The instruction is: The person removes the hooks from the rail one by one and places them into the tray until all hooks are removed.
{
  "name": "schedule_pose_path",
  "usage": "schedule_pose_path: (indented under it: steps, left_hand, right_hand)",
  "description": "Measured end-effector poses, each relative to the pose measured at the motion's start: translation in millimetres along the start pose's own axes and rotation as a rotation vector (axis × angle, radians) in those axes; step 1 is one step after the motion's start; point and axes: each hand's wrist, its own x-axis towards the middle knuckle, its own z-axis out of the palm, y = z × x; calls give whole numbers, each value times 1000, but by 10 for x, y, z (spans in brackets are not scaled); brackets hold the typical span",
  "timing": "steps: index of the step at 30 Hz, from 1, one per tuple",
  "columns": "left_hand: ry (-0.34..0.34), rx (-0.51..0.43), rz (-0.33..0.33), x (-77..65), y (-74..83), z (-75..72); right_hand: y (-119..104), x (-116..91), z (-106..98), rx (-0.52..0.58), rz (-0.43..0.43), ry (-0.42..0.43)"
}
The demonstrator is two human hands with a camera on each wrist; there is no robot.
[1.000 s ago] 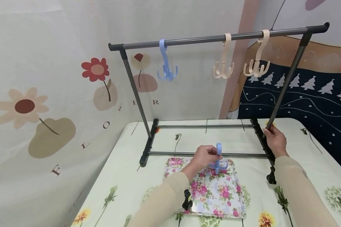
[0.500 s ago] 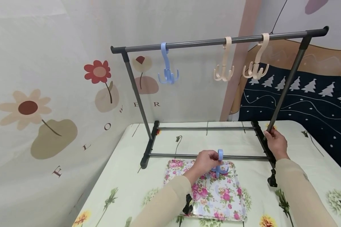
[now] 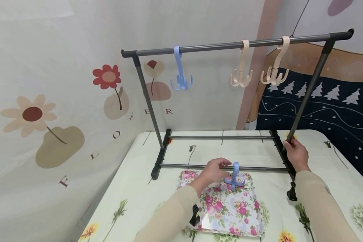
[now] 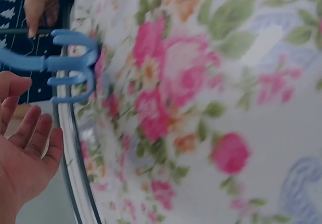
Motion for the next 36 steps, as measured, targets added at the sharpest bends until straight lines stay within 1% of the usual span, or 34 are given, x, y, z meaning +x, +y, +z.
schedule_pose_path:
  steps: [5,8,11,16,19,28,31,34,36]
  left_hand:
    - [95,-52,42,60,97,-187]
    - [159,-88,65,102,206,-332]
    - [214,-119,74,125,311,-486]
    - [266,-156,116,134,432,-751]
    - [292,-170,125,136,452,-911]
    - [397,-254,100,124,556,-1465]
    - [440,-249,118,119,583,-1631]
    - [483,-271,140,101,601,-1769]
    - [511,-287,142,85,611,-1846]
  right_hand:
    - [20,-5,12,10,19,-1]
    - [18,1,18,9,31,-8]
    - [15,0,18,7,33,-17]
    - [16,-1,3,-3,21,-8]
    - [23,1,-5,-3,25,-6]
    - [30,9,3,-1,21,1]
    - [34,10,-6,1,26,-2]
    - [35,9,-3,2,27,-4]
    - [35,5,2,-3,24,-4]
